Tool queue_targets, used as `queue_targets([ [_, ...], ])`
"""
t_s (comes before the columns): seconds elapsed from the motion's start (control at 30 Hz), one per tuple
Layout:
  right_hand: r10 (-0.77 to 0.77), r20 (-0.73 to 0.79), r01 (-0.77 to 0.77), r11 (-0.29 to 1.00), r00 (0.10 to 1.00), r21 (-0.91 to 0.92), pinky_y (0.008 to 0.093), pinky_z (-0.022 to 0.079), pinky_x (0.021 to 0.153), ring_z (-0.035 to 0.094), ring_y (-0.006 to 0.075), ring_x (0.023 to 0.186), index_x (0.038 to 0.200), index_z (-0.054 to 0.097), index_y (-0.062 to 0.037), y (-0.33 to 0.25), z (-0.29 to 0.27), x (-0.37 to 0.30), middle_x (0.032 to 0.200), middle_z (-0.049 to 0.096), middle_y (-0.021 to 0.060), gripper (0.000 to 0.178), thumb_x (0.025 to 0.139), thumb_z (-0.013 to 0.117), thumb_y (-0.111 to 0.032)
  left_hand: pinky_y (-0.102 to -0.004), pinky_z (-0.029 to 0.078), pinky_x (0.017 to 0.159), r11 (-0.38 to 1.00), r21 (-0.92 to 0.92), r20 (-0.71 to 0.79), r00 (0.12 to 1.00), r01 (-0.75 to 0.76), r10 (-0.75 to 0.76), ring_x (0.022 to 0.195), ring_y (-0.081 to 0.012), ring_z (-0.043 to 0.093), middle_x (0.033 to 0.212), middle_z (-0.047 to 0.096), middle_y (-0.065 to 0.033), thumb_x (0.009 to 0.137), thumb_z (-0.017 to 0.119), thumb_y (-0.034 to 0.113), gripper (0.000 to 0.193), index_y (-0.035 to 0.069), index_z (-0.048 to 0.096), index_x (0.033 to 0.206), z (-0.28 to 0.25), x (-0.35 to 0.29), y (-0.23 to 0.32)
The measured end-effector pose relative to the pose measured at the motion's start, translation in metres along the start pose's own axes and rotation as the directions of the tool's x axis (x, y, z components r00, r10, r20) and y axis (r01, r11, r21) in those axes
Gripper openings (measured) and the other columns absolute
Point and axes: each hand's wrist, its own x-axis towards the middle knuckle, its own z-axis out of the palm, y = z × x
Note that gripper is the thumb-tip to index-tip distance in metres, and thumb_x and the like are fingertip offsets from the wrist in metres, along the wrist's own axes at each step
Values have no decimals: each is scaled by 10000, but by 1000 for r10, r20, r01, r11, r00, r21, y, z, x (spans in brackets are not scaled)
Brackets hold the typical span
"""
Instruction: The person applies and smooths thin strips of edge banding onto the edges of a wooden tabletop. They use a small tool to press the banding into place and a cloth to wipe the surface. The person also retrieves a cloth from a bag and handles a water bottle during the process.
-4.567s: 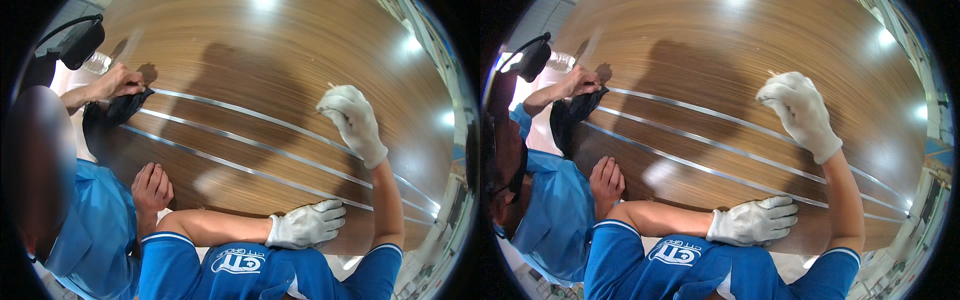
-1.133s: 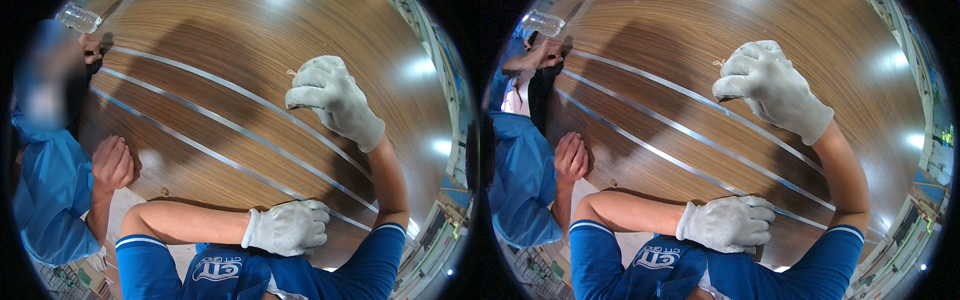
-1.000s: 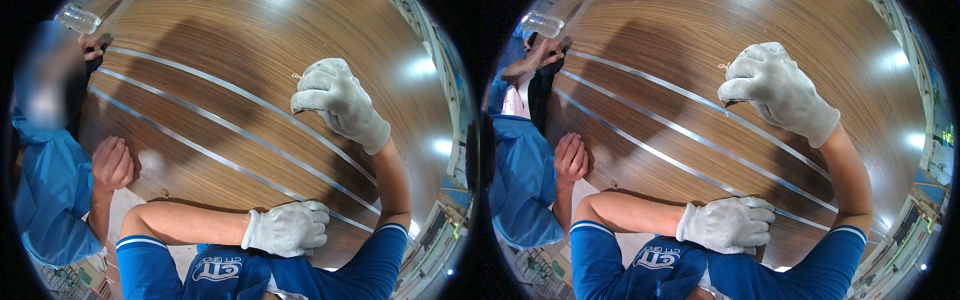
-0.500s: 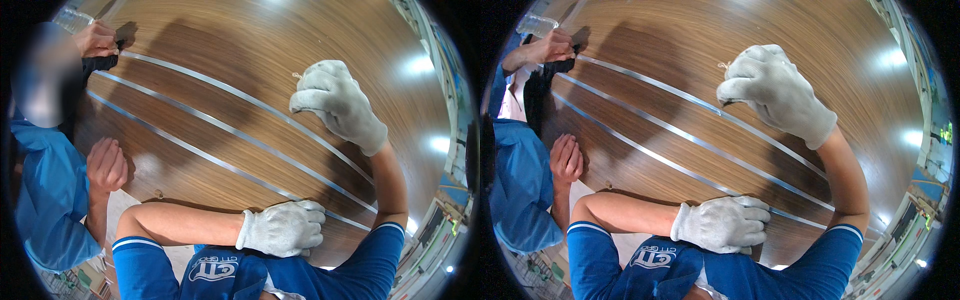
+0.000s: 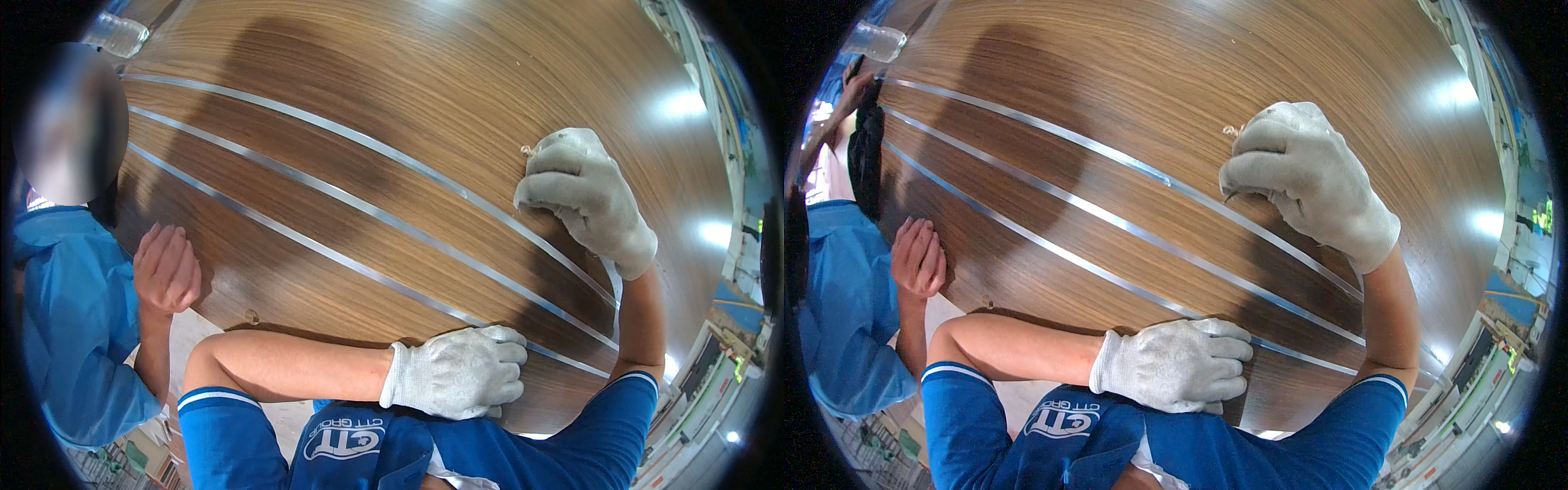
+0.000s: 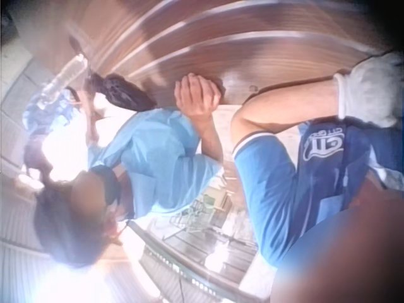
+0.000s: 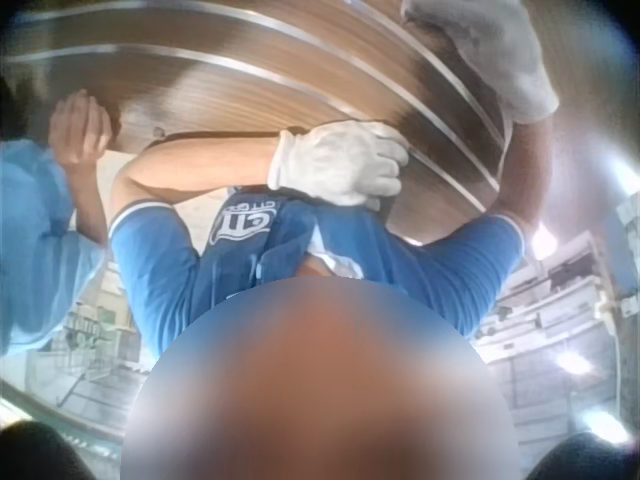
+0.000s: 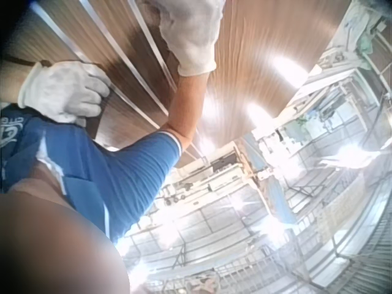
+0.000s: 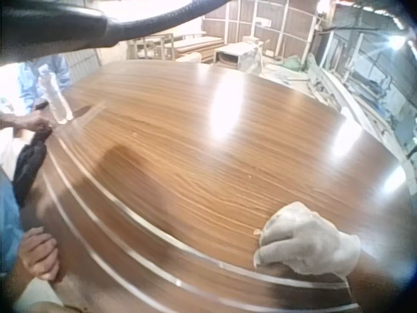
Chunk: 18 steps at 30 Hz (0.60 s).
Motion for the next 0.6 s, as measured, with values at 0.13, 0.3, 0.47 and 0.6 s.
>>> queue_targets([
  [0.13, -21, -102, 23, 1000, 995, 19, 400, 507, 914, 642, 232, 934, 903, 764, -148, -5, 11, 14, 918, 672, -6, 152, 799, 751, -38, -489, 465, 1064, 1000, 4, 36, 999, 28, -28, 1190, -403, 595, 1161, 641, -244, 841, 738, 280, 335, 8, 670, 1025, -3, -1, 1],
  [0.3, -144, -181, 132, 988, 973, -76, 393, 502, 922, 648, 208, 982, 952, 751, -205, -8, 30, 30, 933, 677, -40, 181, 836, 743, -67, -487, 468, 1060, 1000, -12, -4, 1000, 8, -8, 1198, -402, 593, 1175, 640, -239, 841, 742, 274, 339, 7, 670, 1036, -2, 0, 1],
  [0.47, -127, -118, 114, 987, 985, -109, 400, 502, 936, 657, 197, 1003, 971, 738, -227, -7, 28, 25, 933, 678, -60, 192, 854, 734, -74, -459, 488, 1014, 996, 41, -192, 978, -76, 82, 991, -358, 632, 873, 639, -167, 727, 792, 296, 310, 19, 668, 793, 3, 3, -1],
  [0.6, -133, -159, 117, 987, 978, -107, 395, 507, 933, 656, 200, 992, 981, 732, -226, -4, 33, 26, 917, 668, -63, 198, 857, 725, -71, -485, 461, 1063, 1000, 0, -60, 998, -30, 30, 1147, -394, 628, 1074, 676, -232, 849, 726, 265, 309, -5, 684, 993, 2, 0, -1],
])
